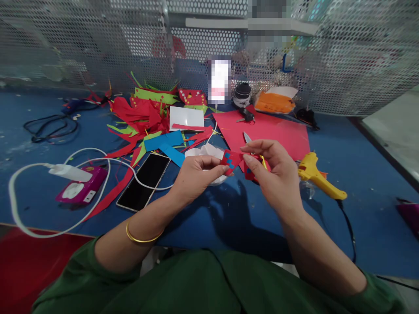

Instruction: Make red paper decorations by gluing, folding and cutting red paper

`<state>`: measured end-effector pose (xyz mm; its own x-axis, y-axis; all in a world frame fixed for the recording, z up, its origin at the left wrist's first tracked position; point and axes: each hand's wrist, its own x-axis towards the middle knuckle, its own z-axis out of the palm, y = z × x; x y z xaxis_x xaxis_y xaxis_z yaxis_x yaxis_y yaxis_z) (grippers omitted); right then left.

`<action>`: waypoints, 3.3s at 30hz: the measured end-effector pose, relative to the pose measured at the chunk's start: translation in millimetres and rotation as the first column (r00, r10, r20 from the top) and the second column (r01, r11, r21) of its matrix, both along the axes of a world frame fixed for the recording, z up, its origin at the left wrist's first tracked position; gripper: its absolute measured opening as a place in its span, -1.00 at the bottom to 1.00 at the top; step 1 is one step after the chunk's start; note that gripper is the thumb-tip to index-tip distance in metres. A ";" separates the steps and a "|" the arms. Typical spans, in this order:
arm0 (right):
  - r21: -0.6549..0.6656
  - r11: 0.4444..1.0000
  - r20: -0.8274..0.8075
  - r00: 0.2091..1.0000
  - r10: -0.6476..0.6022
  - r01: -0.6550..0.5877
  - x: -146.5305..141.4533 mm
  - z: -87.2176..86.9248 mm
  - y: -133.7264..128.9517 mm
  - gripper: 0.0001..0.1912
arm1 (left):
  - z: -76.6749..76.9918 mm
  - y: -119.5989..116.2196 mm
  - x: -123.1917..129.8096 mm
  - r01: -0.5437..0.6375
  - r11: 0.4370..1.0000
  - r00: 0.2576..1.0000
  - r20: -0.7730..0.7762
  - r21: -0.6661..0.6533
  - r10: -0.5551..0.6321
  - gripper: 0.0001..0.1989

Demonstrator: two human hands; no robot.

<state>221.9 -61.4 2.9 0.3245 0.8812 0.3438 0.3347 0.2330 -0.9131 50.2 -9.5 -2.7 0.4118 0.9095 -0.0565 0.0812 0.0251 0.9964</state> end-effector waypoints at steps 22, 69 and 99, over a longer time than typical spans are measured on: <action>0.074 0.997 -0.365 0.931 0.024 0.003 -39.3 -0.1 -13.2 -0.74 | 0.2 -14.1 8.6 -0.198 0.975 0.866 0.450 -0.097 0.221 -0.87; 0.089 0.996 -0.303 0.953 0.019 0.009 -37.7 -13.0 -11.3 -0.72 | -6.6 -14.4 8.8 -0.199 0.979 0.908 0.382 0.037 0.170 -0.73; -0.055 0.996 -0.520 0.853 0.032 -0.070 -4.0 -3.5 6.8 -0.52 | -0.8 -0.6 0.7 -0.135 0.969 0.881 0.422 -0.209 0.214 -0.70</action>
<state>217.8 -54.6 -0.5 0.3926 0.9166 0.0759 -0.2025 0.1667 -0.9650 50.9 -10.1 -3.6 0.2655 0.9619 -0.0659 -0.3833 0.1680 0.9082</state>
